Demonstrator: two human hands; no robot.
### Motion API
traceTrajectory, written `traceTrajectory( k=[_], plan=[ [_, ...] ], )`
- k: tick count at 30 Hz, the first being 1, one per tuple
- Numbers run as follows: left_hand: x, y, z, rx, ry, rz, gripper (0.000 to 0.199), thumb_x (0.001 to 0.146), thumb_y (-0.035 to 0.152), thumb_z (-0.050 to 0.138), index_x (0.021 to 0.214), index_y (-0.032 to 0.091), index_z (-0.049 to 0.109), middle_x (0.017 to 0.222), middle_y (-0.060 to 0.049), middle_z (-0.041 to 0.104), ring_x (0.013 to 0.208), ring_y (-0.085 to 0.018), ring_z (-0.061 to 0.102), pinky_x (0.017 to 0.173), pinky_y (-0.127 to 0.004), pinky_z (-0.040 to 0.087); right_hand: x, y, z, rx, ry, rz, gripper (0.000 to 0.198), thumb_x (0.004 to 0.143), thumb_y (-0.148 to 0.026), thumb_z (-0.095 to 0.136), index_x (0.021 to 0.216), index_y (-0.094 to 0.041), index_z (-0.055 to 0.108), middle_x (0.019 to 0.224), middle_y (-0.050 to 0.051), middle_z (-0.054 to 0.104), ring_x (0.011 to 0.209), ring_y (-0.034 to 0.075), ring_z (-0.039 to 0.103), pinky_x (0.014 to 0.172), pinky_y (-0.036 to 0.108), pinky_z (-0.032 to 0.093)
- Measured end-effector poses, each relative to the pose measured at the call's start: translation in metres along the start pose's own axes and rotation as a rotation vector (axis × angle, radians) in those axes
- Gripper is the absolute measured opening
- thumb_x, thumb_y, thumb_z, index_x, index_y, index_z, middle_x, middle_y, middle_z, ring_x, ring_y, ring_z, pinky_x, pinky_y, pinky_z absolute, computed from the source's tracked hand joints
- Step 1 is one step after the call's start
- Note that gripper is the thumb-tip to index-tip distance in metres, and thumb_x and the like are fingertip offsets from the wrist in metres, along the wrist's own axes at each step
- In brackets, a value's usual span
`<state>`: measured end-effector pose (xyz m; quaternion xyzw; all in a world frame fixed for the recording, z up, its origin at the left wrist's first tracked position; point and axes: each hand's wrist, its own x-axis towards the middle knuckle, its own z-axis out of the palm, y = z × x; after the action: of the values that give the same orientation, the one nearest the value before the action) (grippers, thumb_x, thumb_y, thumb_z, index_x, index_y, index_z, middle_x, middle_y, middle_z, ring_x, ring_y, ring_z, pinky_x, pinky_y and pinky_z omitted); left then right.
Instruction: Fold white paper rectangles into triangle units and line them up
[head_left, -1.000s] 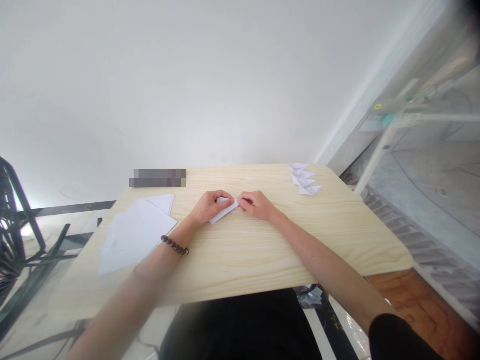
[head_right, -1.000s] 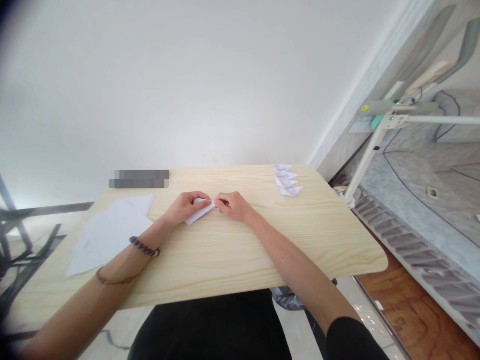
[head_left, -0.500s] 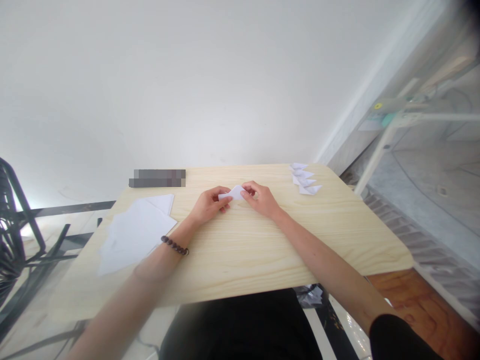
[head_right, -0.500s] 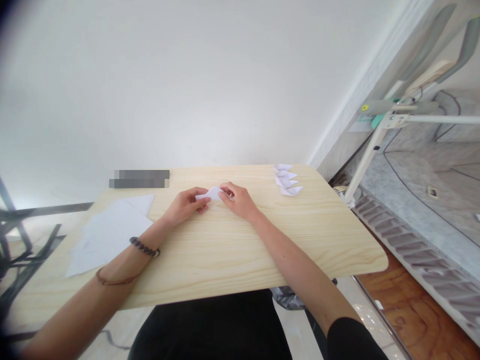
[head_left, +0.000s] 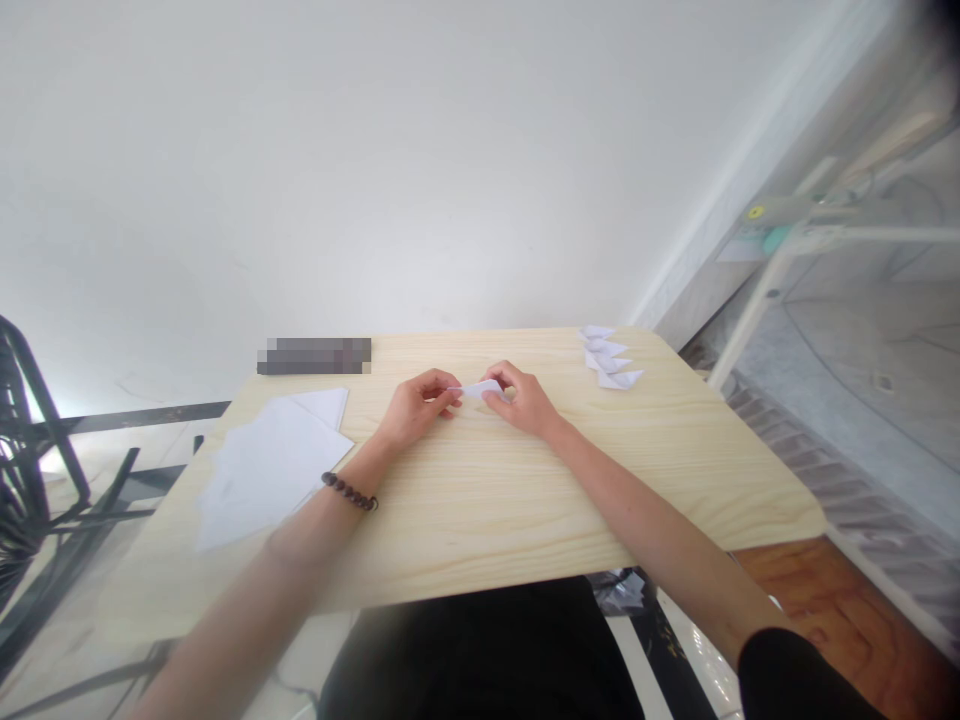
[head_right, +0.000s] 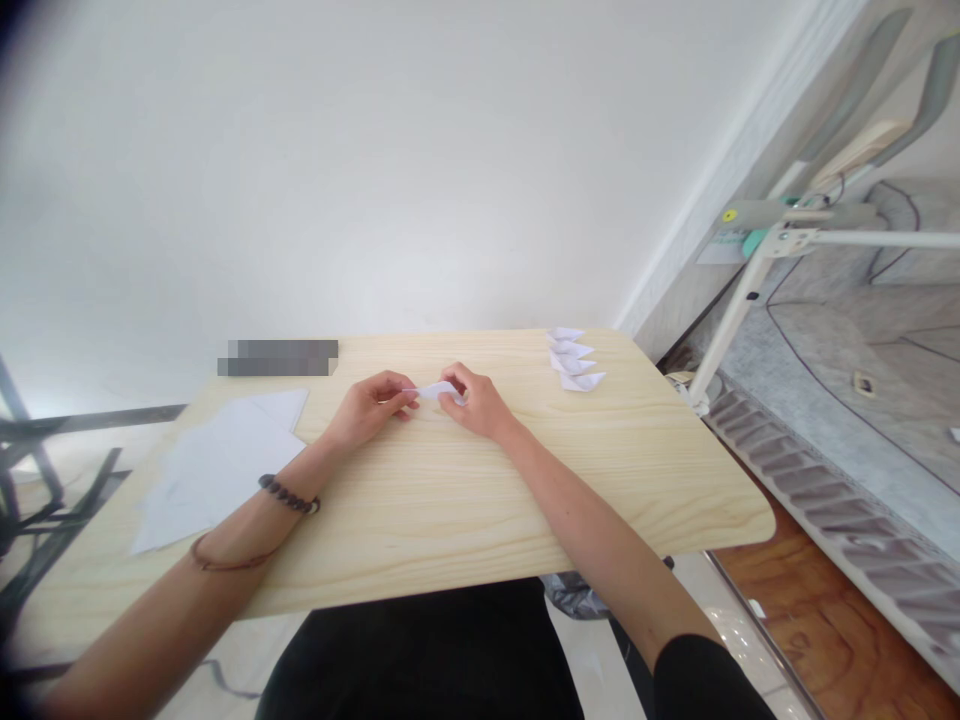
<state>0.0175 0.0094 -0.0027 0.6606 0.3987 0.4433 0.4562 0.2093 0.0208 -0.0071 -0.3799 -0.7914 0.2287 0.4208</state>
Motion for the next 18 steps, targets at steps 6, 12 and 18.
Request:
traceTrajectory(
  k=[6,12,18],
  plan=[
    [0.0007,0.0027,-0.0009,-0.004,0.037,0.016,0.024,0.07,0.034,0.059,0.083,0.014,0.054,0.089,-0.007,0.062,0.083,-0.018,0.058,0.068,-0.032,0.051,0.0,-0.0014,0.0016,-0.029,0.021,0.0,0.014,0.071,-0.019,0.046,0.084,-0.019,0.052,0.075,-0.001,0.058,0.065,0.01,0.052,0.062,0.022,0.039],
    [-0.0004,0.0045,-0.0014,0.012,0.054,0.021,0.019,0.072,0.032,0.057,0.079,0.015,0.051,0.094,-0.008,0.062,0.085,-0.018,0.058,0.068,-0.032,0.051,0.0006,-0.0023,0.001,-0.036,0.044,-0.032,0.011,0.073,-0.019,0.046,0.083,-0.019,0.052,0.078,0.0,0.059,0.069,0.011,0.054,0.064,0.023,0.04],
    [-0.0012,-0.0004,-0.0019,0.139,0.034,-0.009,0.024,0.073,0.035,0.054,0.085,0.015,0.06,0.092,-0.008,0.063,0.08,-0.017,0.059,0.07,-0.031,0.05,0.0005,-0.0028,0.0011,-0.043,0.052,-0.084,0.012,0.071,-0.015,0.047,0.081,-0.02,0.052,0.084,0.002,0.06,0.08,0.013,0.054,0.072,0.026,0.042]
  ],
)
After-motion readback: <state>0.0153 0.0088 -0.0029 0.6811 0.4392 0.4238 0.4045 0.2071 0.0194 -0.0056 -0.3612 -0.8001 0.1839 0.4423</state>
